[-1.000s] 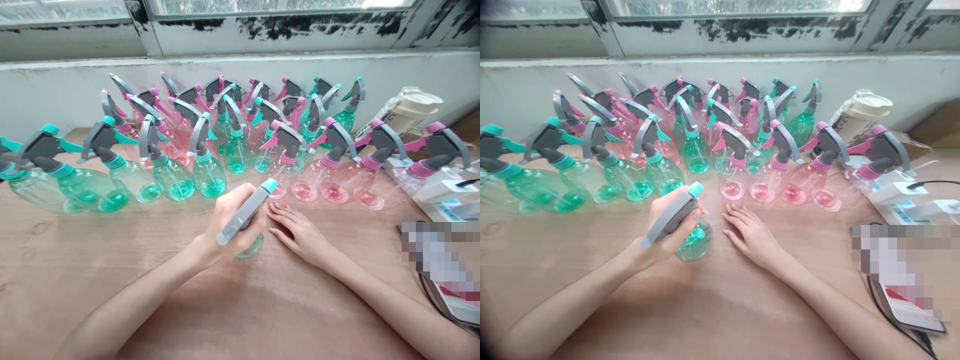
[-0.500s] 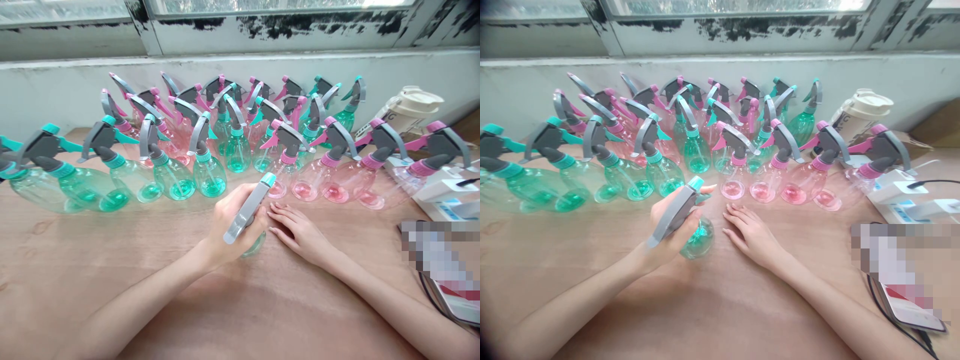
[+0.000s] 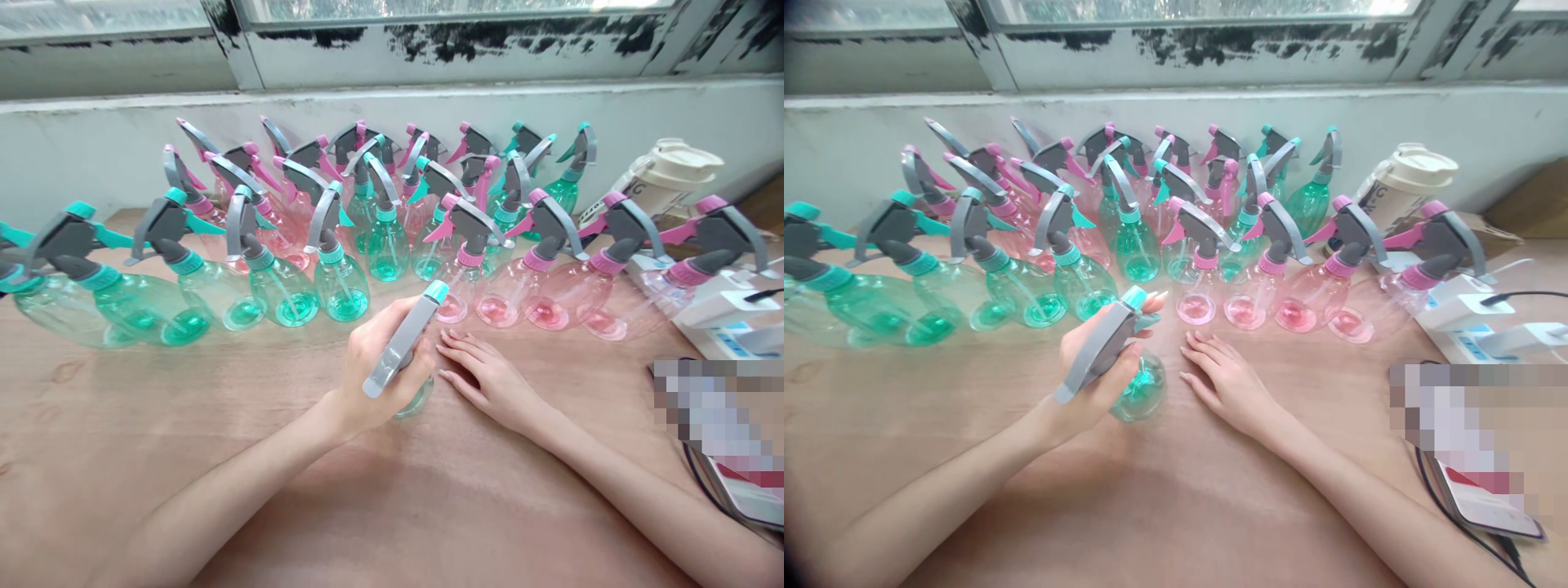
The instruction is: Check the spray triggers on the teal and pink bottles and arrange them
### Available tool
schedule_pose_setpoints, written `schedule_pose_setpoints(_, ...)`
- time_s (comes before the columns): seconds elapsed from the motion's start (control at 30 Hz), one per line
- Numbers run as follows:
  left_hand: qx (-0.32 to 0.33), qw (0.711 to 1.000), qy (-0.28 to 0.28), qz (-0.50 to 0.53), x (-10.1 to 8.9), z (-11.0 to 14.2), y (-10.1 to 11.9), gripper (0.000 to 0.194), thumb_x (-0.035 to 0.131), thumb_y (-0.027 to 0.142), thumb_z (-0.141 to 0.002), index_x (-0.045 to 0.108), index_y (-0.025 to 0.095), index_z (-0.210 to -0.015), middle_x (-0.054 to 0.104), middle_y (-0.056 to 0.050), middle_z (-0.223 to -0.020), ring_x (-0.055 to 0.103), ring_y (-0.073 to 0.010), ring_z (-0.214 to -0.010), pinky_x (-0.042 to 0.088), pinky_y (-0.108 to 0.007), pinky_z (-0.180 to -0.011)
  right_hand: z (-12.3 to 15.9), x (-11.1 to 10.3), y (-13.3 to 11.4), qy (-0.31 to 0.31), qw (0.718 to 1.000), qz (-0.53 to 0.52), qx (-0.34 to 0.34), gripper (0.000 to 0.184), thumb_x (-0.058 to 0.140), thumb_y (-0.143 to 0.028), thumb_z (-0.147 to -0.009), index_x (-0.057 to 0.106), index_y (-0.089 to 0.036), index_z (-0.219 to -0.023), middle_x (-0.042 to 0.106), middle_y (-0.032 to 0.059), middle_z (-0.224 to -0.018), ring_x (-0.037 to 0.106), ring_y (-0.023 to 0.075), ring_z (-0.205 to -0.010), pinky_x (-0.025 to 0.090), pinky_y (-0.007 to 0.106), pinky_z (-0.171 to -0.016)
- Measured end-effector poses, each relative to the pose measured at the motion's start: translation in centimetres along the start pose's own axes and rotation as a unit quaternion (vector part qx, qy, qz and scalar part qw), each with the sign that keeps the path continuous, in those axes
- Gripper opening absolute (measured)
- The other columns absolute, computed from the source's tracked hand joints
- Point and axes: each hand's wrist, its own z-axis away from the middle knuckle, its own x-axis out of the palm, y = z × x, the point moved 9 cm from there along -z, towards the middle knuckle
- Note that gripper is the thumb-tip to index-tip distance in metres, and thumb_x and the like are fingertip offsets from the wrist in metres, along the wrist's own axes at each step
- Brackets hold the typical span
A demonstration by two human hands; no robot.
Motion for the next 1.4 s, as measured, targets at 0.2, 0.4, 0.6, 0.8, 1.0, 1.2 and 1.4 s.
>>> schedule_pose_setpoints(0.2, 0.003, 1.000, 0.004, -0.014, -0.3, -0.3, 0.4, 0.030, 0.052, 0.018, -0.083, 0.059, 0.020, -0.112, 0.066, -0.008, -0.102, 0.065, -0.0213, -0.089, 0.054, -0.037, -0.081, 0.0, 0.1, 0.0, -0.003, 1.000, 0.005, 0.001, 0.038, 0.050, -0.030, -0.096, 0.057, -0.018, -0.131, 0.058, 0.0128, -0.138, 0.050, 0.0280, -0.132, 0.038, 0.053, -0.113)
schedule_pose_setpoints(0.4, -0.017, 1.000, 0.006, -0.021, -0.6, -1.0, 0.8, 0.015, 0.052, 0.018, -0.082, 0.059, 0.020, -0.096, 0.067, -0.007, -0.096, 0.064, -0.0197, -0.079, 0.052, -0.034, -0.069, 0.0, 0.1, 0.1, -0.006, 1.000, 0.002, 0.002, 0.038, 0.050, -0.030, -0.096, 0.057, -0.018, -0.131, 0.057, 0.0127, -0.138, 0.050, 0.0278, -0.132, 0.038, 0.054, -0.113)
schedule_pose_setpoints(0.6, 0.002, 1.000, -0.002, -0.025, -0.5, -1.3, 1.1, 0.013, 0.053, 0.022, -0.087, 0.055, 0.019, -0.075, 0.054, 0.001, -0.065, 0.053, -0.0134, -0.058, 0.046, -0.028, -0.058, 0.0, 0.2, 0.1, -0.009, 1.000, 0.008, 0.000, 0.038, 0.050, -0.029, -0.096, 0.056, -0.017, -0.132, 0.057, 0.0129, -0.138, 0.050, 0.0270, -0.132, 0.038, 0.052, -0.114)
schedule_pose_setpoints(0.8, 0.004, 1.000, -0.017, -0.022, -0.2, -1.3, 1.1, 0.014, 0.053, 0.023, -0.087, 0.060, 0.018, -0.098, 0.065, -0.004, -0.086, 0.062, -0.0167, -0.074, 0.050, -0.031, -0.071, 0.0, 0.1, 0.1, -0.004, 1.000, 0.006, 0.000, 0.038, 0.051, -0.030, -0.096, 0.058, -0.015, -0.130, 0.058, 0.0137, -0.137, 0.049, 0.0274, -0.133, 0.038, 0.051, -0.113)
schedule_pose_setpoints(1.0, -0.019, 0.998, 0.001, -0.052, -0.2, -0.8, 0.7, 0.024, 0.056, 0.024, -0.086, 0.060, 0.018, -0.108, 0.066, -0.005, -0.093, 0.064, -0.0181, -0.081, 0.051, -0.033, -0.077, 0.0, 0.1, 0.1, 0.002, 1.000, -0.002, -0.001, 0.036, 0.051, -0.030, -0.096, 0.059, -0.016, -0.128, 0.060, 0.0135, -0.135, 0.051, 0.0277, -0.131, 0.039, 0.052, -0.113)
schedule_pose_setpoints(1.2, 0.007, 0.996, 0.023, -0.082, -0.3, -0.6, 1.0, 0.027, 0.060, 0.023, -0.084, 0.058, 0.019, -0.110, 0.067, -0.008, -0.105, 0.065, -0.0197, -0.092, 0.051, -0.033, -0.081, 0.0, 0.0, 0.0, 0.004, 1.000, -0.005, 0.001, 0.034, 0.051, -0.029, -0.095, 0.060, -0.015, -0.125, 0.060, 0.0149, -0.135, 0.051, 0.0282, -0.131, 0.039, 0.051, -0.113)
schedule_pose_setpoints(1.4, -0.006, 0.995, 0.067, -0.072, -0.7, -0.1, 0.7, 0.034, 0.065, 0.022, -0.081, 0.048, 0.022, -0.111, 0.066, -0.006, -0.111, 0.059, -0.0088, -0.062, 0.051, -0.026, -0.066, 0.1, 0.3, 0.2, -0.001, 1.000, -0.001, 0.005, 0.035, 0.051, -0.030, -0.096, 0.060, -0.014, -0.126, 0.059, 0.0149, -0.136, 0.051, 0.0286, -0.131, 0.039, 0.052, -0.113)
